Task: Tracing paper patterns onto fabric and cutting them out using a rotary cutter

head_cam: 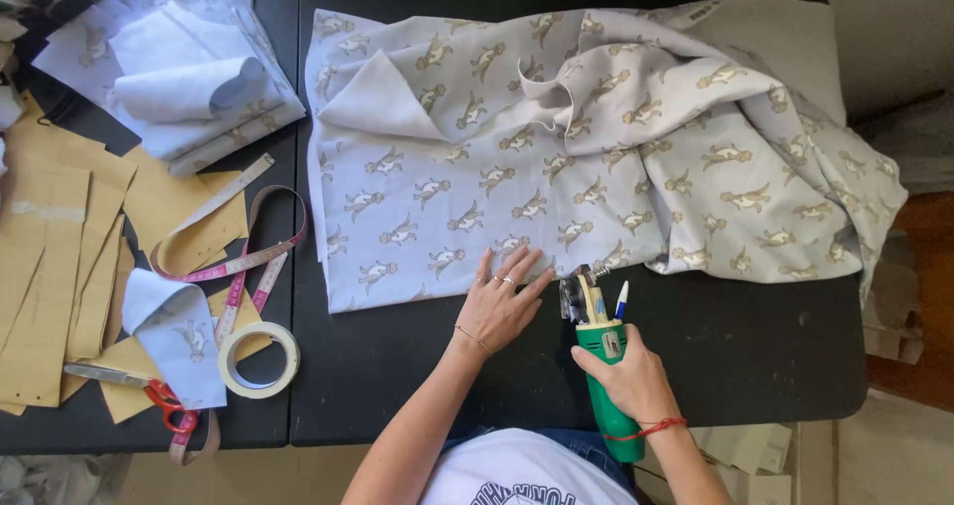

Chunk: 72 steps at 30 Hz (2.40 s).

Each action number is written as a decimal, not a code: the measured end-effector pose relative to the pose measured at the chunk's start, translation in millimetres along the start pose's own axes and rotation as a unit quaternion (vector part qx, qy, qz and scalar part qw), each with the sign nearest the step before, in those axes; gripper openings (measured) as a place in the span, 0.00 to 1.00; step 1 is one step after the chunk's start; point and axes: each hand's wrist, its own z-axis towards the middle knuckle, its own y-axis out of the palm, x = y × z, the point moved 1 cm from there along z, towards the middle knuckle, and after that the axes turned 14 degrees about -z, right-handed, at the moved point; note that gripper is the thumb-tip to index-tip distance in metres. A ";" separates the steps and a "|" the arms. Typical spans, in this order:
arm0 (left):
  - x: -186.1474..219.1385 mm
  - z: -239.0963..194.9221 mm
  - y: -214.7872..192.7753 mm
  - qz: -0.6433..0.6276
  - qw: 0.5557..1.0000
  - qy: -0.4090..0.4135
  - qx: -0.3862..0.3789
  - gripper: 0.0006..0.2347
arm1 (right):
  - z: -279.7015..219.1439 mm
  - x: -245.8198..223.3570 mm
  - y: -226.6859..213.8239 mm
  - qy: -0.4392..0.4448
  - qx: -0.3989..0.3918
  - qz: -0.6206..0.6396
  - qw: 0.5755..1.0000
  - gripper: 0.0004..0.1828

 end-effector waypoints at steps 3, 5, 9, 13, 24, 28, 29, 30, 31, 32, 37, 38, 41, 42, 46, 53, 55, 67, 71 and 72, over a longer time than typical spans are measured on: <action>-0.8 -3.6 3.4 -0.009 1.000 -0.013 -0.008 0.18 | 0.1 -6.9 -3.4 0.017 -0.007 0.017 1.000 0.27; -2.7 -3.1 4.4 -0.010 1.000 -0.010 0.005 0.16 | 1.8 -11.8 -7.0 0.010 0.001 0.024 1.000 0.28; -2.7 -3.4 2.6 -0.025 0.999 -0.018 0.020 0.15 | 7.1 -19.8 -10.3 0.009 0.002 0.021 1.000 0.32; -5.3 -4.1 15.1 -0.040 0.997 -0.023 0.055 0.16 | 22.7 -22.0 -11.6 -0.003 0.012 0.027 1.000 0.34; -5.3 -5.5 17.0 -0.060 0.992 -0.039 0.105 0.16 | 49.1 -61.5 -36.5 -0.040 0.025 0.024 0.999 0.45; -4.6 -3.9 17.7 -0.067 0.991 -0.042 0.108 0.15 | 61.3 -74.8 -46.6 -0.059 0.044 0.011 0.997 0.41; -5.7 -4.2 16.6 -0.069 0.991 -0.042 0.106 0.14 | 64.9 -79.2 -47.7 -0.073 0.052 0.015 0.996 0.41; -5.2 -5.1 16.7 -0.069 0.991 -0.045 0.108 0.14 | 69.6 -80.9 -48.7 -0.074 0.051 0.012 0.996 0.41; -5.5 -4.8 16.7 -0.071 0.991 -0.044 0.108 0.14 | 74.8 -83.3 -50.4 -0.078 0.058 0.009 0.995 0.41; -5.6 -4.6 16.6 -0.074 0.990 -0.044 0.108 0.14 | 79.9 -85.7 -52.3 -0.082 0.065 0.007 0.994 0.41; -6.5 -7.2 22.5 -0.062 0.989 -0.042 0.128 0.10 | 92.0 -85.2 -74.0 -0.131 0.044 -0.044 0.989 0.39; -7.9 -6.7 22.2 -0.060 0.988 -0.040 0.136 0.09 | 96.7 -82.8 -78.6 -0.155 0.030 -0.074 0.985 0.37; -6.5 -7.1 25.5 -0.068 0.985 -0.043 0.152 0.07 | 113.6 -67.3 -106.7 -0.178 0.019 -0.224 0.958 0.40; -9.1 -3.0 12.1 -0.068 0.985 -0.049 0.154 0.07 | 126.5 -72.3 -113.5 -0.181 0.017 -0.229 0.956 0.40; -4.1 0.4 -13.3 -0.066 0.990 -0.017 0.125 0.01 | 136.6 -89.8 -131.9 -0.161 0.011 -0.399 0.903 0.40; -6.9 0.7 -12.9 -0.058 0.990 -0.022 0.124 0.01 | 136.5 -123.7 -143.2 -0.199 -0.031 -0.408 0.891 0.34; -8.4 -1.0 -9.9 -0.068 0.990 -0.024 0.124 0.01 | 148.3 -121.1 -138.6 -0.218 -0.015 -0.417 0.882 0.38; -91.8 4.3 -35.4 0.063 0.960 -0.161 0.221 0.05 | 150.1 -144.2 -118.4 -0.310 0.035 -0.417 0.854 0.41; -103.2 1.5 -41.0 0.073 0.961 -0.140 0.226 0.07 | 150.5 -156.9 -107.0 -0.337 0.043 -0.409 0.847 0.40; -103.9 1.0 -40.1 0.073 0.961 -0.142 0.227 0.07 | 151.4 -161.5 -103.7 -0.338 0.042 -0.410 0.846 0.40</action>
